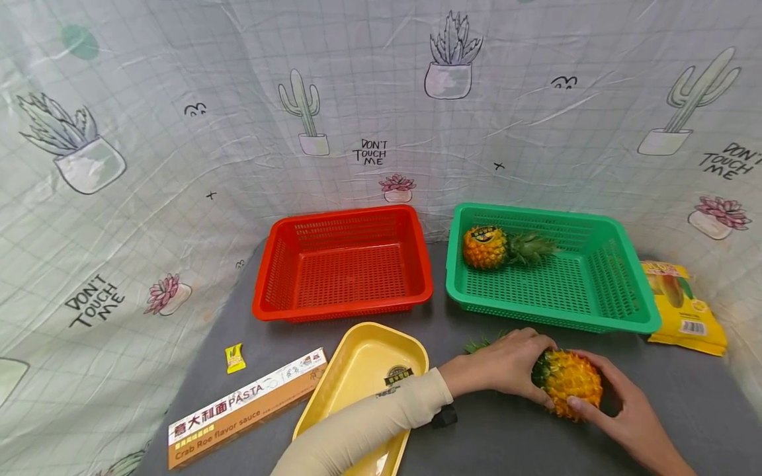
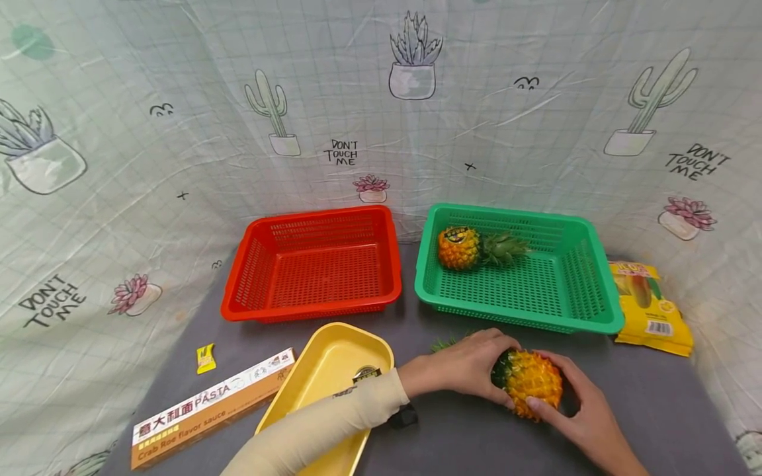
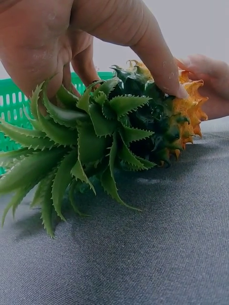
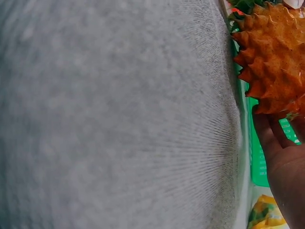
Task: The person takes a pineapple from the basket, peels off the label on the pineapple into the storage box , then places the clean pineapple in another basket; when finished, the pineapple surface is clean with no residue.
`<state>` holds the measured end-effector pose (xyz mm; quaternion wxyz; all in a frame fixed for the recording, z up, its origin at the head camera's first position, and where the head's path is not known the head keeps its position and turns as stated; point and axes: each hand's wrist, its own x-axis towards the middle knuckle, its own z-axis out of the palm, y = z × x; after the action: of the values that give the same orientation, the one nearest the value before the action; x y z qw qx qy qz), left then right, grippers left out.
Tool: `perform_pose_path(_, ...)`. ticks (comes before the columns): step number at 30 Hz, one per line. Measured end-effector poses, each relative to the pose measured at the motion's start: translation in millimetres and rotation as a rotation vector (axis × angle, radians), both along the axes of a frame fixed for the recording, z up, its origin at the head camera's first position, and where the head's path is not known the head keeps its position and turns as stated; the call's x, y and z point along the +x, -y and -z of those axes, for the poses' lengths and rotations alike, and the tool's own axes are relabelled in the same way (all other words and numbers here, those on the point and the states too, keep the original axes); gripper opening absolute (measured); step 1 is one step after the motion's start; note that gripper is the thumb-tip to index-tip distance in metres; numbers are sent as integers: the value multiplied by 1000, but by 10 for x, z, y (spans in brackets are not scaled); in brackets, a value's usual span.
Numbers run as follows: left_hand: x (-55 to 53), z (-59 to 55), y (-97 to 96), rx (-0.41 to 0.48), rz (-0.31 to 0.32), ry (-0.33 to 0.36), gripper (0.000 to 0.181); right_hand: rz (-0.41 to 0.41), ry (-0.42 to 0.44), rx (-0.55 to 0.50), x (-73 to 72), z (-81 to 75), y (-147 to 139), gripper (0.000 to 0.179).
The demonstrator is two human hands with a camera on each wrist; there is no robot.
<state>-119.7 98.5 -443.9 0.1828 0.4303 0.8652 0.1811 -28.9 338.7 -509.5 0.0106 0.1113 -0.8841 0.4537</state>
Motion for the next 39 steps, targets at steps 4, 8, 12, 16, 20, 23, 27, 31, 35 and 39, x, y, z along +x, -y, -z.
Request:
perform_pose_path(4, -6, 12, 16, 6, 4, 4, 84, -8, -1, -4, -4, 1, 11, 66)
perform_pose_path(8, -10, 15, 21, 11, 4, 9, 84, -18, -8, 0, -13, -14, 11, 64)
perform_pose_path(12, -14, 14, 8, 6, 4, 4, 84, -44, -37, -10, -35, -38, 7, 61)
perform_pose_path(16, -19, 12, 17, 5, 11, -4, 85, -70, -96, -42, -72, -78, -1, 58)
perform_pose_path(20, -22, 20, 28, 18, 24, -4, 85, -65, -163, -51, -100, -183, -19, 56)
perform_pose_path(23, -23, 31, 30, 25, 31, 7, 84, -55, -216, -56, -116, -296, -38, 55)
perform_pose_path(27, -30, 40, 33, 25, 36, 21, 84, -30, -316, -88, -165, -444, -64, 51)
perform_pose_path(31, -36, 32, 34, 9, 43, 22, 86, 22, -477, -166, -263, -536, -95, 43)
perform_pose_path(35, -32, 20, 36, 0, 50, 23, 86, 81, -590, -260, -372, -585, -129, 38)
perform_pose_path(39, -25, 23, 35, 9, 50, 21, 86, 169, -618, -216, -477, -632, -196, 43)
